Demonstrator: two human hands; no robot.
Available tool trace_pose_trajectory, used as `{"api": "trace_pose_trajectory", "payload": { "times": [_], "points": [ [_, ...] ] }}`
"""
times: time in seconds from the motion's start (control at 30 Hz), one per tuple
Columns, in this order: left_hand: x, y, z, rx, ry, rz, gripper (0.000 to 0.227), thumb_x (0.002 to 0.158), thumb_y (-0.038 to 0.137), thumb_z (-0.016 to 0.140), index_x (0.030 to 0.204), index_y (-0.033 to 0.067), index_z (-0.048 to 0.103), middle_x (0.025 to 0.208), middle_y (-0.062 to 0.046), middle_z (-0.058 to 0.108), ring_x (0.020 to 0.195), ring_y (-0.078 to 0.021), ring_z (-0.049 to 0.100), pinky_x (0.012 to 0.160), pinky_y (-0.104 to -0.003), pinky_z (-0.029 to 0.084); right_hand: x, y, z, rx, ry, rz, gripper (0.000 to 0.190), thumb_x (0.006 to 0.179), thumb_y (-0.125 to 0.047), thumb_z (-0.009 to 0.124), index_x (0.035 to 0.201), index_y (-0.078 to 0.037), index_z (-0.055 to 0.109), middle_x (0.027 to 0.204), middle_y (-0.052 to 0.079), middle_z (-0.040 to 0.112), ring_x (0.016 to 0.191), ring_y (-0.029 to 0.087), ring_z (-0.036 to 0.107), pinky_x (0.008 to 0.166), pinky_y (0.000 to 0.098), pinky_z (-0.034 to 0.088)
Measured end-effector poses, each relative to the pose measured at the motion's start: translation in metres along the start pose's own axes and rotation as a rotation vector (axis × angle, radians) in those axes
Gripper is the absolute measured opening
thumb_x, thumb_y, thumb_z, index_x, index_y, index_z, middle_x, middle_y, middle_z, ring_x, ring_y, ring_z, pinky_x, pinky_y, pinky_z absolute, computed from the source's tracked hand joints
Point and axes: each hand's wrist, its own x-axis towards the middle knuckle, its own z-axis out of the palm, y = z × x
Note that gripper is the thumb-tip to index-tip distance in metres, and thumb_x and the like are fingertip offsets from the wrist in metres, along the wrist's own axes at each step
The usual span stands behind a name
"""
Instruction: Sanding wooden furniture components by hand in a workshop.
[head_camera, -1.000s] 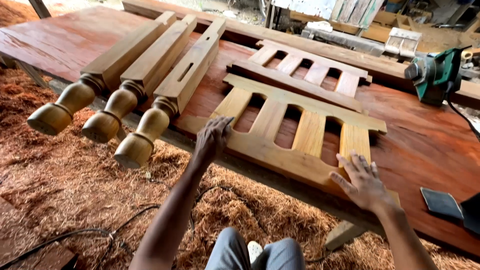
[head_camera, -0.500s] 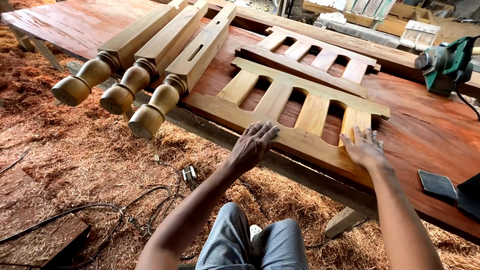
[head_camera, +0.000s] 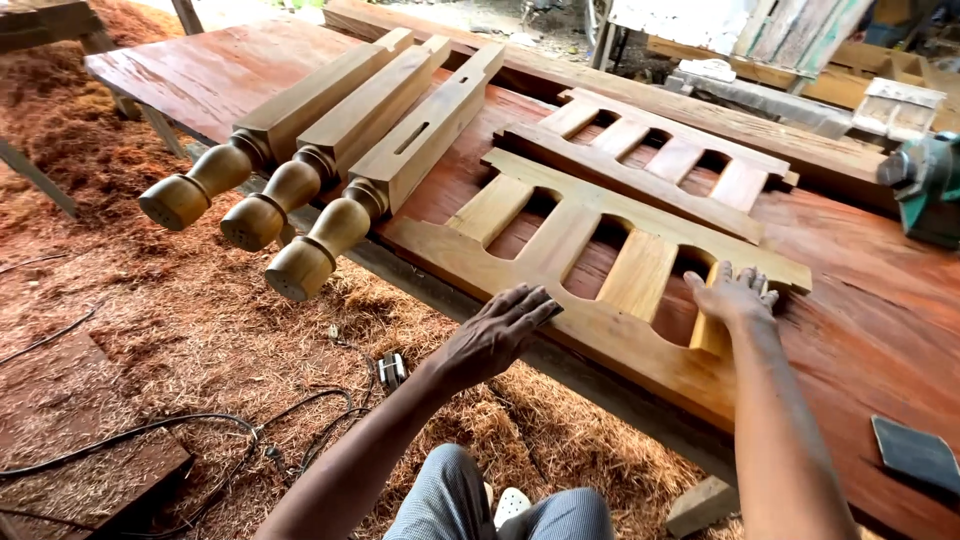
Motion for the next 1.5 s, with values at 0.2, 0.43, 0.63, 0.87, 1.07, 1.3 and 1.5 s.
{"api": "trace_pose_trajectory", "payload": {
  "times": [0.2,0.43,0.63,0.87,1.07,1.3,1.5],
  "points": [
    [0.007,0.005,-0.012,-0.146,-0.078,-0.057,0.049,0.106,0.023,0.052,0.154,0.0110,0.046,0.158,-0.016,0.048,0.148,-0.0372,0.041,0.124,-0.048,0.032,0.027,-0.005,-0.010,-0.136,-0.036,0.001,0.090,0.097,-0.076,0.045,0.154,-0.006,0.048,0.159,0.025,0.046,0.148,0.043,0.043,0.121,0.0601,0.033],
    [0.044,0.014,0.038,-0.023,-0.009,-0.150,0.045,0.107,0.017,0.049,0.150,0.0036,0.049,0.158,-0.023,0.046,0.148,-0.0400,0.039,0.123,-0.049,0.029,-0.008,-0.018,-0.011,-0.122,0.153,0.022,0.082,0.100,-0.071,0.044,0.150,-0.007,0.052,0.150,0.026,0.054,0.143,0.042,0.046,0.118,0.0597,0.033],
    [0.080,0.046,0.078,0.048,-0.083,-0.067,0.046,0.106,0.016,0.041,0.148,-0.0011,0.051,0.157,-0.026,0.045,0.151,-0.0437,0.037,0.127,-0.051,0.025,-0.020,0.014,-0.009,0.145,0.266,0.033,0.079,0.096,-0.069,0.048,0.155,-0.017,0.049,0.160,0.022,0.043,0.152,0.038,0.035,0.125,0.0574,0.027],
    [0.089,0.041,0.079,-0.065,-0.176,-0.054,0.048,0.106,0.021,0.045,0.145,-0.0067,0.050,0.154,-0.029,0.046,0.149,-0.0456,0.035,0.126,-0.050,0.024,0.002,0.010,0.001,0.167,0.115,0.020,0.083,0.093,-0.071,0.048,0.162,-0.030,0.027,0.171,0.018,0.008,0.159,0.036,0.002,0.127,0.0565,0.008],
    [0.125,0.021,0.104,-0.067,-0.255,-0.050,0.046,0.101,0.019,0.046,0.138,-0.0068,0.055,0.147,-0.029,0.051,0.142,-0.0459,0.042,0.120,-0.050,0.030,0.007,0.010,0.004,0.140,0.063,0.016,0.086,0.094,-0.069,0.049,0.165,-0.031,0.021,0.172,0.019,0.004,0.160,0.035,0.000,0.127,0.0575,0.006],
    [0.191,-0.021,0.156,-0.124,-0.338,-0.168,0.039,0.106,0.019,0.040,0.131,-0.0038,0.059,0.136,-0.029,0.058,0.131,-0.0433,0.053,0.116,-0.053,0.040,0.011,0.015,0.007,0.185,0.052,0.026,0.084,0.093,-0.067,0.049,0.164,-0.034,0.019,0.173,0.015,0.001,0.160,0.032,-0.005,0.128,0.0565,0.002],
    [0.245,-0.068,0.232,-0.084,-0.265,-0.214,0.040,0.100,0.020,0.044,0.132,0.0018,0.060,0.145,-0.028,0.050,0.136,-0.0474,0.044,0.115,-0.055,0.035,0.019,0.015,0.008,0.148,0.080,0.016,0.085,0.092,-0.069,0.052,0.163,-0.035,0.023,0.173,0.015,0.005,0.160,0.032,0.000,0.128,0.0568,0.008]
  ]
}}
